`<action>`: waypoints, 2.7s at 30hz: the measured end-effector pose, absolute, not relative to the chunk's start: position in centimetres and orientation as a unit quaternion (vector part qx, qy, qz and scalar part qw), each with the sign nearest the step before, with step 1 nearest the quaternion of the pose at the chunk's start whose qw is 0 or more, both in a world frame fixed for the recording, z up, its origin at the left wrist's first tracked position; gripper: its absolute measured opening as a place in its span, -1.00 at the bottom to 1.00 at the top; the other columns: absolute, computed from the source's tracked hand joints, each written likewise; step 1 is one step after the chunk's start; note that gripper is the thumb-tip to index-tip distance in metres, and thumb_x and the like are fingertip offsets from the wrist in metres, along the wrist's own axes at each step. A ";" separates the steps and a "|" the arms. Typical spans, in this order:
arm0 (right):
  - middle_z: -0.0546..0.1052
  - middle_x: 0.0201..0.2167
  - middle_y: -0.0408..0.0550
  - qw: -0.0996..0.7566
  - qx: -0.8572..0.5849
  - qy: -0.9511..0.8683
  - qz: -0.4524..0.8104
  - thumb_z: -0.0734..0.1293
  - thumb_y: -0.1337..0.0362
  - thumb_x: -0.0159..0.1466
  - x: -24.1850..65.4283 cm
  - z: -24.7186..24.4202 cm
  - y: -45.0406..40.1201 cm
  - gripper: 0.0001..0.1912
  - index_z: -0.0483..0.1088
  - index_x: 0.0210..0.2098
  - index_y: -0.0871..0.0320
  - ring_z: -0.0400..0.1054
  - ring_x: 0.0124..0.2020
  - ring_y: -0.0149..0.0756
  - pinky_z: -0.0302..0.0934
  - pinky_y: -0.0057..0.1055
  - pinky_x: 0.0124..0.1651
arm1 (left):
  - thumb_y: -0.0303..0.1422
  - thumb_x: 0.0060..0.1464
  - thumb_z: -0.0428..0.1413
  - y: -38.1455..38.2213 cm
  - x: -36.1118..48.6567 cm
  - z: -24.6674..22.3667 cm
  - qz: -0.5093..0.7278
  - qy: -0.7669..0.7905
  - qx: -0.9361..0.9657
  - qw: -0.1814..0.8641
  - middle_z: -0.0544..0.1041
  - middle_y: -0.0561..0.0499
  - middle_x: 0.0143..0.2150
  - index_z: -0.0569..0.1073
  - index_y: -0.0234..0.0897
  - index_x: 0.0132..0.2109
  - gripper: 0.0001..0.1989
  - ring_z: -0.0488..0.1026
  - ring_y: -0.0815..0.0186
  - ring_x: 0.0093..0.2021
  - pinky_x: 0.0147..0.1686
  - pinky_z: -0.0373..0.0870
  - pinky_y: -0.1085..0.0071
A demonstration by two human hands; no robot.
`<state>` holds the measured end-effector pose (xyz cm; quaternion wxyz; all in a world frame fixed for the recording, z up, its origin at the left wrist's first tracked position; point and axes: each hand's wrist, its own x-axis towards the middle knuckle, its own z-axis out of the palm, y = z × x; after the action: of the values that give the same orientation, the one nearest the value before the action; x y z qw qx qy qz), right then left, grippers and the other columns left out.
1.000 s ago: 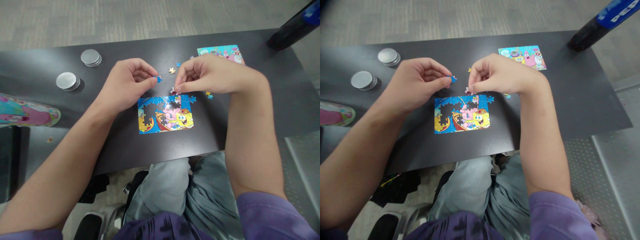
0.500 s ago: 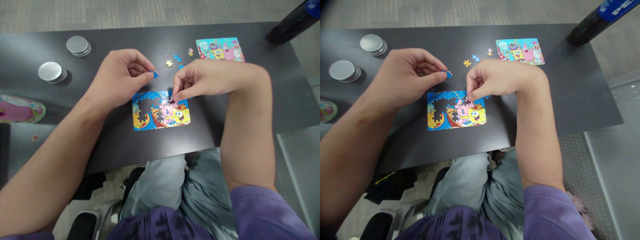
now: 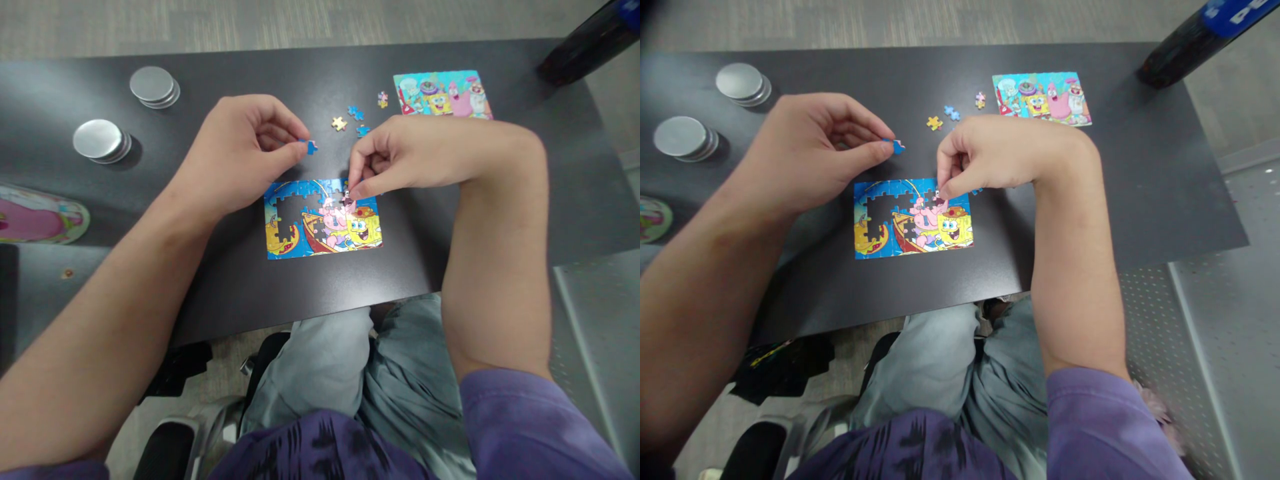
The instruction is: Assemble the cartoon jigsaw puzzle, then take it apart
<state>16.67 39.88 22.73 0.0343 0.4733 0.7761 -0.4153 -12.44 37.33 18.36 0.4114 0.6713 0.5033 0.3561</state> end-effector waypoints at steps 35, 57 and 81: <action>0.72 -0.01 -0.04 -0.182 0.518 0.785 -0.286 0.76 0.01 0.38 25.3 18.5 41.3 -0.54 0.85 0.19 0.01 0.40 -0.22 -0.21 0.33 -0.16 -0.08 | -0.17 0.32 0.35 38.2 -12.8 17.2 0.399 0.500 0.703 0.312 0.84 -0.03 -0.05 0.78 -0.05 0.03 -0.79 0.70 0.15 -0.13 0.05 0.71 0.10; 0.83 -0.16 -0.05 -0.226 0.352 0.734 -0.535 0.88 -0.07 0.40 18.2 18.8 39.4 -0.54 0.78 0.01 0.06 0.69 -0.14 -0.17 0.56 -0.24 -0.02 | -0.15 0.36 0.34 38.3 -12.9 17.5 0.354 0.513 0.732 0.275 0.87 0.04 0.04 0.79 0.02 0.09 -0.77 0.69 0.15 -0.07 0.12 0.73 0.10; 0.69 -0.34 -0.12 -0.139 0.378 0.801 -0.444 0.83 -0.24 0.40 16.8 19.2 38.7 -0.54 0.82 -0.16 -0.01 0.28 -0.34 -0.24 0.11 -0.15 -0.30 | -0.45 0.39 0.47 37.6 -11.8 19.1 0.316 0.550 0.717 0.289 0.81 0.17 0.02 0.79 -0.22 0.18 -0.73 0.57 0.38 -0.08 0.15 0.58 0.28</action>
<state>16.76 38.74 19.22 -0.1392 0.3780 0.8006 -0.4437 -11.82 37.59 19.11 0.2891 0.7171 0.5500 0.3157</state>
